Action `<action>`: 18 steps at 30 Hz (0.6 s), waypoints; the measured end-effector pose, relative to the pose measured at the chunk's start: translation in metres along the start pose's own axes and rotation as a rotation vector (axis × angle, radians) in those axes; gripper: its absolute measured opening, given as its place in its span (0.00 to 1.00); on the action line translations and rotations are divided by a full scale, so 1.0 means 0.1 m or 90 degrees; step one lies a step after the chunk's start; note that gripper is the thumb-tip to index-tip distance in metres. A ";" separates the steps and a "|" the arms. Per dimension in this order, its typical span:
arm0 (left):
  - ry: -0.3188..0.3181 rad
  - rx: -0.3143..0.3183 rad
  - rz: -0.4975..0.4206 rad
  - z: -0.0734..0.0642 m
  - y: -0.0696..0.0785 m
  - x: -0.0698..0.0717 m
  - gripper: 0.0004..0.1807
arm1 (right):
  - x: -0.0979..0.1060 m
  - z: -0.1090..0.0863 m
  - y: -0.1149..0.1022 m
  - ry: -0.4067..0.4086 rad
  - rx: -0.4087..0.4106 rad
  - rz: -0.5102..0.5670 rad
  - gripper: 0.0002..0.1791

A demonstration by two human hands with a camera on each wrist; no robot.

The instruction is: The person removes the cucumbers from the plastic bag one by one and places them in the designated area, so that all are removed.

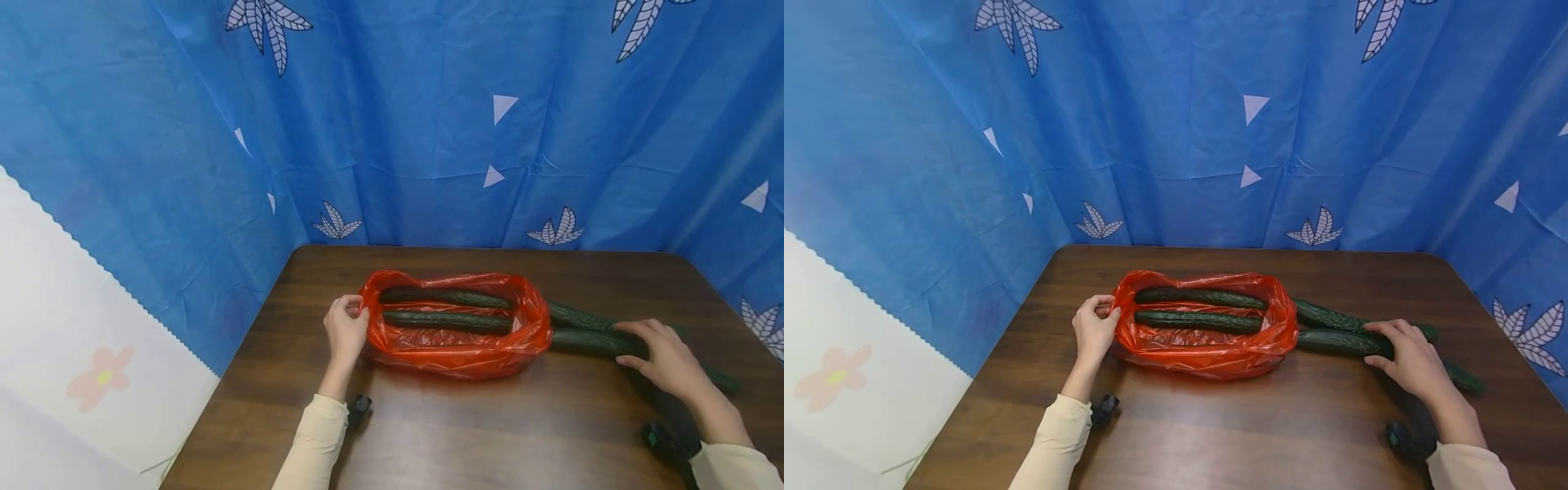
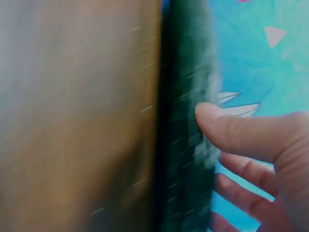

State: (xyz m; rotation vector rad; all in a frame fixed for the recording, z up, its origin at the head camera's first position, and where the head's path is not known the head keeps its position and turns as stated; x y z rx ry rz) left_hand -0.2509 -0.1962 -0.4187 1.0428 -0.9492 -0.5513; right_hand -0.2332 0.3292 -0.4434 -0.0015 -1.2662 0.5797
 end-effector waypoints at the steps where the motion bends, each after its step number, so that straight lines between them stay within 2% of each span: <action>1: -0.001 0.001 0.000 0.00 0.00 0.00 0.09 | 0.04 0.02 -0.03 0.007 0.004 0.009 0.31; 3: -0.004 0.004 -0.002 -0.01 0.00 0.00 0.09 | 0.13 0.07 -0.10 0.032 0.010 0.027 0.32; 7: -0.007 0.006 -0.006 -0.01 0.01 0.00 0.10 | 0.35 0.22 -0.32 0.116 0.008 0.039 0.30; 13: -0.012 0.011 -0.006 0.00 0.00 0.00 0.10 | 0.65 0.54 -0.86 0.238 0.015 0.096 0.30; 18: -0.004 0.000 0.000 -0.02 0.00 0.00 0.09 | 0.72 0.85 -1.35 0.250 0.067 0.135 0.32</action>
Point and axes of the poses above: each hand's wrist, its own z-axis towards the middle knuckle, its own x-axis out of the back of the hand, y = z × x, the point moved 7 cm from there along z, towards the middle knuckle, and after that the axes turned 4 degrees about x, right-handed, at the moved point
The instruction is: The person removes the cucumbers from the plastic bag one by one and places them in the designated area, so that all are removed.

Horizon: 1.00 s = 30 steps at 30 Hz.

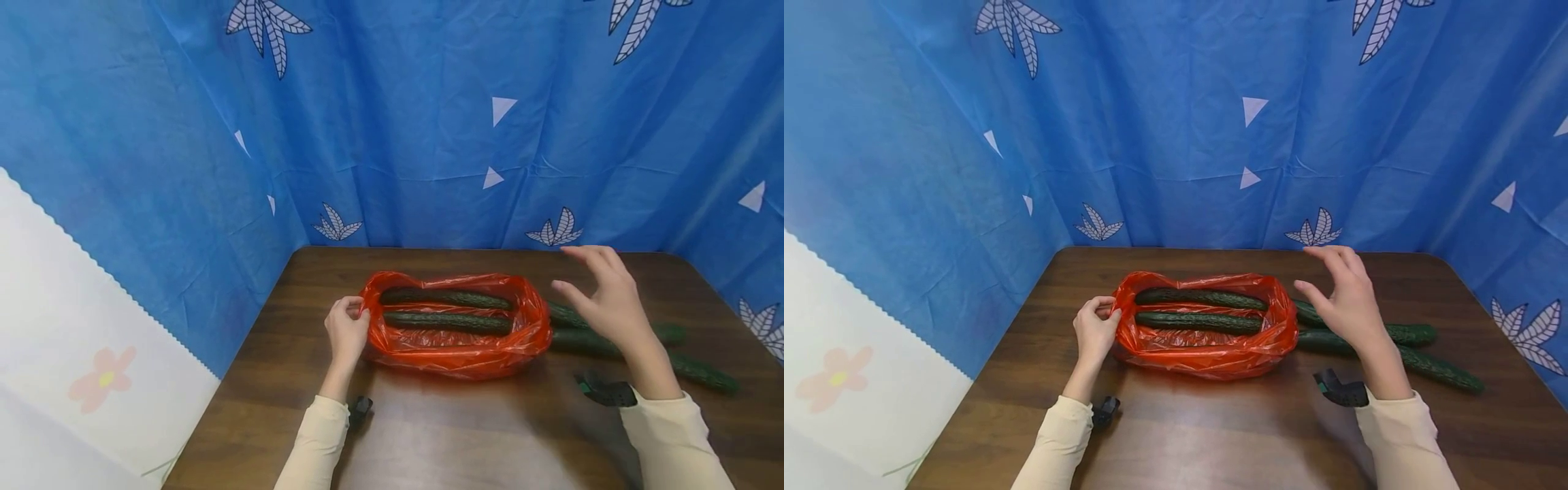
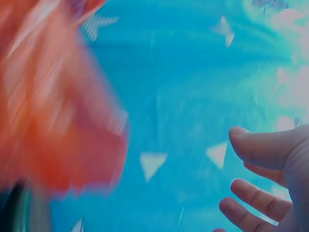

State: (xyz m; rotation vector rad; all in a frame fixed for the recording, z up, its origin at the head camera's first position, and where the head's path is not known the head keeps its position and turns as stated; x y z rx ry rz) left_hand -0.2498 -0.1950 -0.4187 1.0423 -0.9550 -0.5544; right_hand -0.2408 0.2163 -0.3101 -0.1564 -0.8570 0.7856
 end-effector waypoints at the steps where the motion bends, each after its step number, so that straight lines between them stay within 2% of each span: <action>1: 0.001 -0.002 0.001 0.00 0.00 0.00 0.09 | -0.05 0.05 -0.09 -0.006 0.009 0.009 0.32; 7: -0.004 0.005 -0.002 -0.02 -0.01 -0.01 0.09 | -0.40 0.26 -0.44 -0.053 0.043 0.055 0.29; 14: -0.004 0.008 -0.004 -0.03 -0.01 0.01 0.09 | -0.89 0.36 -0.61 -0.176 0.023 0.076 0.27; 19: 0.000 0.005 -0.007 -0.02 -0.01 0.03 0.09 | -1.22 0.33 -0.67 -0.256 0.015 0.050 0.28; 24: -0.002 0.001 -0.008 -0.02 0.00 0.04 0.09 | -1.54 0.25 -0.69 -0.301 0.024 0.020 0.28; 30: 0.000 -0.005 -0.007 -0.01 -0.01 0.06 0.09 | -1.87 0.14 -0.63 -0.348 0.000 0.000 0.28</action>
Point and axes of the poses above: each hand's wrist, its own z-axis towards the middle knuckle, its own x-axis out of the back of the hand, y = z × x, the point moved 7 cm from there along z, towards the middle knuckle, and after that the axes turned 4 degrees about x, right-handed, at the moved point
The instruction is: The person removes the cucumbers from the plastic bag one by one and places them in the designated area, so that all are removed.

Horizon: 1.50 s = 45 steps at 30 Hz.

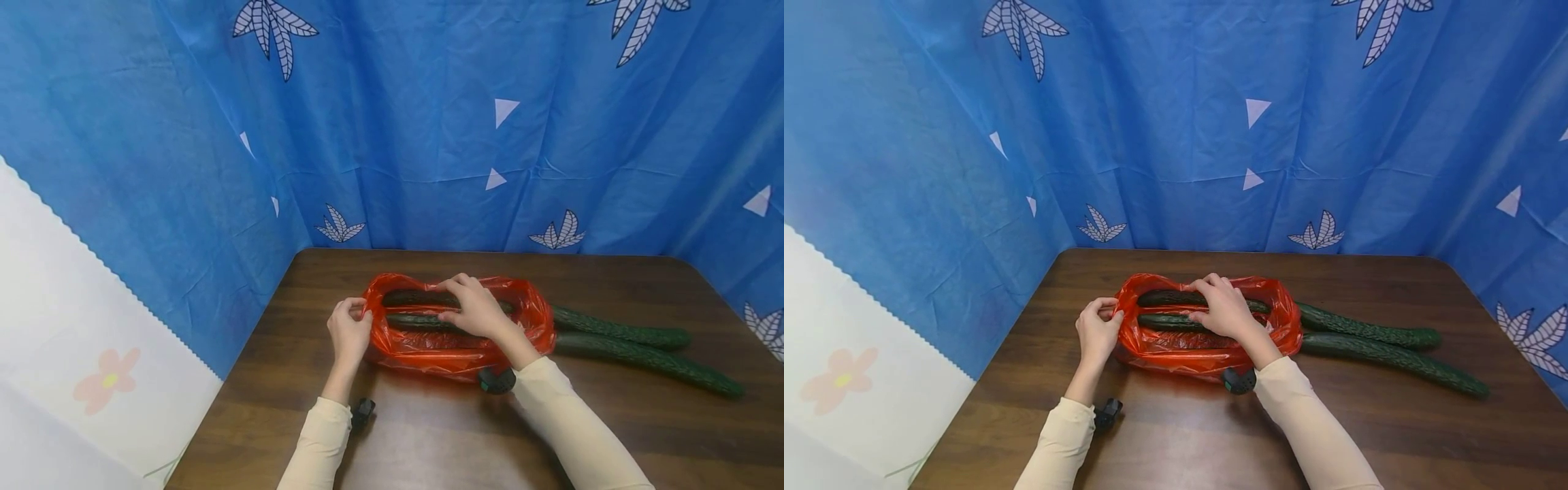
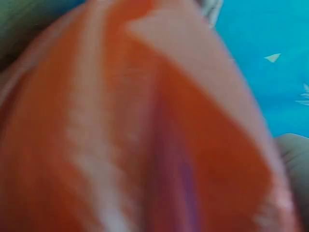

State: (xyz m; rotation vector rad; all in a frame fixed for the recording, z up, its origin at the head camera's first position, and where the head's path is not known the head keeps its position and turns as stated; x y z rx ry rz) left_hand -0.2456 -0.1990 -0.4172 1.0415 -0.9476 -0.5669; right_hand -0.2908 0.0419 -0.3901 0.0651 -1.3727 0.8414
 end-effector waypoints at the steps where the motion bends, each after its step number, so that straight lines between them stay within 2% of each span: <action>1: 0.001 0.000 -0.001 0.00 0.00 0.00 0.09 | -0.05 0.01 0.01 -0.010 -0.004 -0.003 0.29; 7: -0.005 0.004 -0.008 0.00 -0.01 0.00 0.09 | -0.27 0.01 0.09 -0.044 -0.029 -0.018 0.28; 14: -0.004 0.005 -0.010 -0.01 -0.01 -0.01 0.09 | -0.44 -0.02 0.19 -0.072 -0.062 -0.026 0.28; 19: -0.003 0.004 -0.010 -0.01 -0.01 -0.01 0.09 | -0.53 -0.03 0.23 -0.086 -0.064 -0.028 0.28; 30: 0.007 0.000 -0.010 0.01 0.00 0.00 0.09 | -0.66 -0.03 0.28 -0.106 -0.074 -0.043 0.27; 37: 0.014 0.006 -0.009 0.01 0.00 0.04 0.09 | -0.68 0.01 0.26 -0.100 -0.070 -0.059 0.25; 45: 0.013 0.000 -0.005 -0.03 0.04 0.04 0.09 | -0.66 -0.04 0.27 -0.083 -0.071 -0.058 0.24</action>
Point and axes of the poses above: each hand's wrist, its own z-axis towards the middle knuckle, its own x-axis out of the back of the hand, y = z × x, the point moved 7 cm from there along z, towards the middle knuckle, and after that the axes turned 4 degrees about x, right-handed, at the moved point
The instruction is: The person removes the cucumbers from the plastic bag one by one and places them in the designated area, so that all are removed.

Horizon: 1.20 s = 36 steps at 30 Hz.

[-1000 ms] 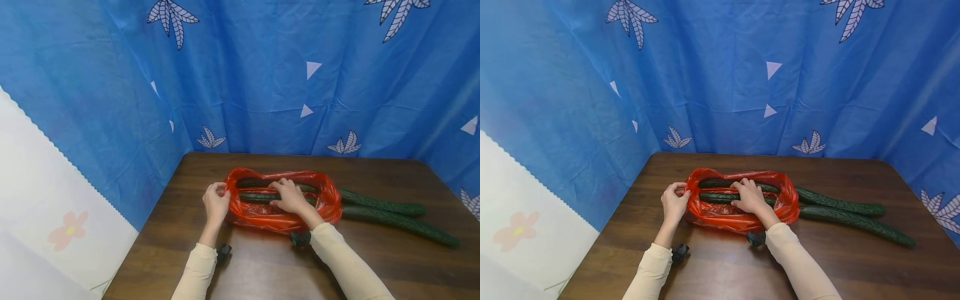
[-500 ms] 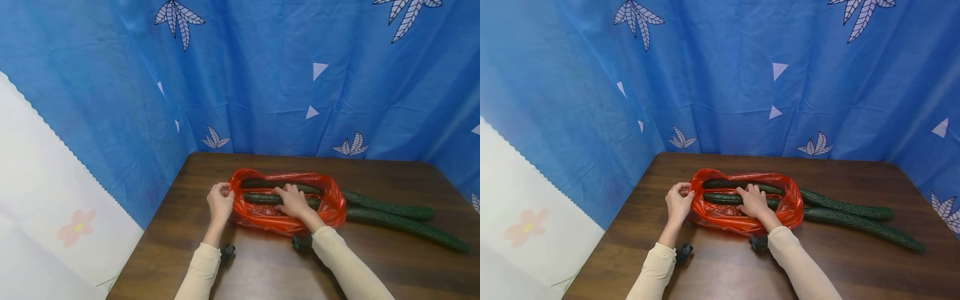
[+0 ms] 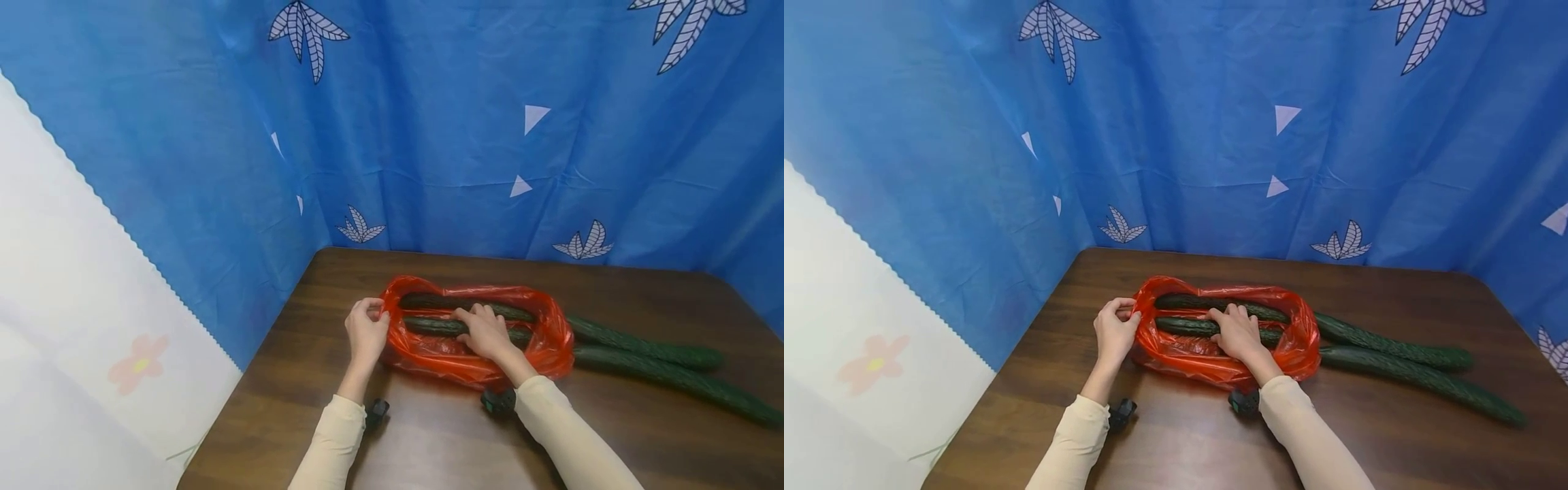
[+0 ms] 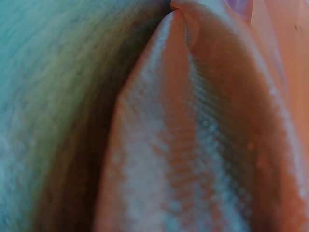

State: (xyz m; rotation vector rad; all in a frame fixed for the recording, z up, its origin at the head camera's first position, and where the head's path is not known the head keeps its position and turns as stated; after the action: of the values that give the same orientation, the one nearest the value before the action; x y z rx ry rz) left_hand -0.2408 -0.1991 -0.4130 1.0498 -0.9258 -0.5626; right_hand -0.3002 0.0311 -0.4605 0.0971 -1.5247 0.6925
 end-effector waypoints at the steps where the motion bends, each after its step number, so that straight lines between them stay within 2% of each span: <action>1: -0.001 -0.001 -0.001 0.00 0.00 0.00 0.09 | 0.00 0.00 0.01 0.003 -0.001 -0.002 0.24; 13: 0.012 -0.013 -0.001 0.01 0.00 0.01 0.09 | 0.17 -0.01 0.00 0.041 0.004 0.026 0.23; 19: 0.013 -0.004 -0.008 0.02 -0.01 0.03 0.09 | 0.25 -0.01 0.02 0.052 0.010 0.034 0.24; 24: 0.016 -0.007 -0.007 0.02 -0.02 0.01 0.09 | 0.35 -0.06 0.06 0.078 0.011 0.068 0.25; 28: 0.003 -0.010 -0.008 0.02 -0.03 -0.04 0.09 | 0.43 -0.10 0.08 0.105 0.007 0.099 0.24; 36: 0.018 -0.009 -0.002 0.02 -0.01 0.01 0.09 | 0.59 -0.02 -0.13 0.144 0.060 0.101 0.25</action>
State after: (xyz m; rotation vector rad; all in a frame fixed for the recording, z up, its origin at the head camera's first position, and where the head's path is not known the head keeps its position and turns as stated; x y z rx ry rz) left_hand -0.2415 -0.2012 -0.4129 1.0447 -0.8949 -0.5547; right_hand -0.2980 0.0423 -0.4006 -0.0306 -1.2924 0.8726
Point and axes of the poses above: each hand's wrist, its own z-axis towards the middle knuckle, its own x-axis out of the back of the hand, y = z × x, the point moved 7 cm from there along z, towards the middle knuckle, and after that the axes turned 4 degrees about x, right-handed, at the moved point
